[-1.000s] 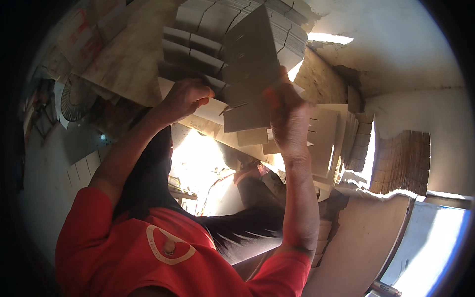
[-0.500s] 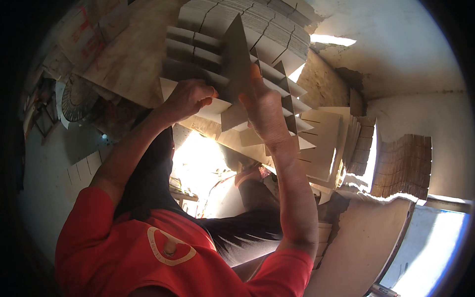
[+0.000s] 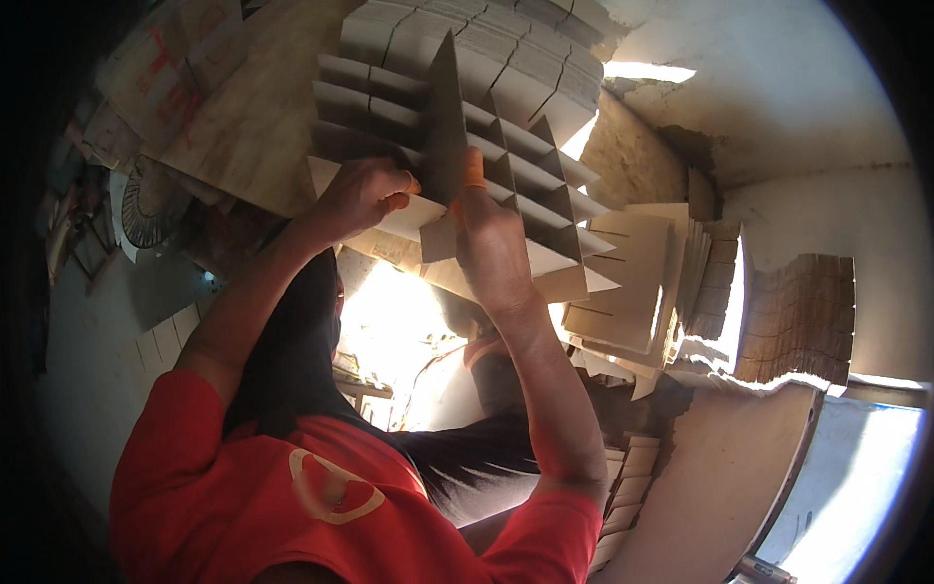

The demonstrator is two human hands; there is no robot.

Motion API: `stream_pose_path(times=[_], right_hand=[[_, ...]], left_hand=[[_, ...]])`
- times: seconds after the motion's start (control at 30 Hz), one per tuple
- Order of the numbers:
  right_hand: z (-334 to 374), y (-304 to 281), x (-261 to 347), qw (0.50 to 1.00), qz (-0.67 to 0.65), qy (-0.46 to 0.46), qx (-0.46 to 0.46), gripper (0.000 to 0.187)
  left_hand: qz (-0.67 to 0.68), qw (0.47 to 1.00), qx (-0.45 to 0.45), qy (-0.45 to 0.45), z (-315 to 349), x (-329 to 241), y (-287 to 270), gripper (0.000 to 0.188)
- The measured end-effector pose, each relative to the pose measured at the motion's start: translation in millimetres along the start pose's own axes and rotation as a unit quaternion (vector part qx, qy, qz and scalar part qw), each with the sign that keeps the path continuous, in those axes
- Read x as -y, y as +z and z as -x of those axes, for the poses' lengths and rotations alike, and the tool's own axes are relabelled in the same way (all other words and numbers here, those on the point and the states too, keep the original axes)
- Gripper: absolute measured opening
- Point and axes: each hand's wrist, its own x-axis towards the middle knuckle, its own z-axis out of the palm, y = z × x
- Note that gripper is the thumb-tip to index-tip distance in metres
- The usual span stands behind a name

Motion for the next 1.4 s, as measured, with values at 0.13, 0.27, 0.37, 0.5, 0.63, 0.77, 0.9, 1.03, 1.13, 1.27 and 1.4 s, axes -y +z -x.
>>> stream_pose_path(times=[0.13, 0.27, 0.37, 0.5, 0.63, 0.77, 0.9, 1.03, 1.13, 1.27, 1.4], right_hand=[[1, 8, -15, 0.988, 0.078, 0.014, 0.135, 0.059], [6, 10, -11, 0.984, 0.093, 0.054, 0.141, 0.044], [17, -6, -24, 0.991, 0.129, -0.013, -0.032, 0.024], [64, -67, -87, 0.926, 0.316, 0.103, -0.177, 0.03], [134, -130, -154, 0.782, 0.533, 0.3, -0.119, 0.058], [176, -137, -185, 0.729, 0.568, 0.379, -0.048, 0.076], [165, -142, -199, 0.758, 0.515, 0.4, -0.004, 0.056], [166, -160, -204, 0.794, 0.378, 0.474, -0.036, 0.052], [165, -161, -195, 0.81, 0.42, 0.398, -0.089, 0.016], [155, -166, -181, 0.803, 0.344, 0.435, -0.218, 0.019], [133, -184, -151, 0.839, 0.408, 0.253, -0.258, 0.042]], left_hand=[[-0.003, 1.0, 0.029, -0.009, -2, -7, -7, 0.015], [-0.001, 0.999, 0.052, -0.002, -4, -7, -9, 0.018], [-0.004, 0.998, -0.002, 0.055, 1, -8, -10, 0.025], [-0.034, 0.996, -0.026, 0.078, 8, -12, -17, 0.036], [-0.047, 0.998, -0.032, 0.038, 14, -5, -15, 0.04], [-0.07, 0.996, -0.05, 0.033, 12, -4, -12, 0.041], [-0.095, 0.994, -0.039, 0.025, 11, -4, -17, 0.039], [-0.091, 0.995, -0.028, 0.02, 11, -7, -21, 0.037], [-0.096, 0.995, -0.031, 0.018, 13, -8, -25, 0.037], [-0.091, 0.993, -0.066, 0.023, 15, -7, -28, 0.037], [-0.086, 0.995, -0.054, -0.023, 23, -1, -39, 0.037]])
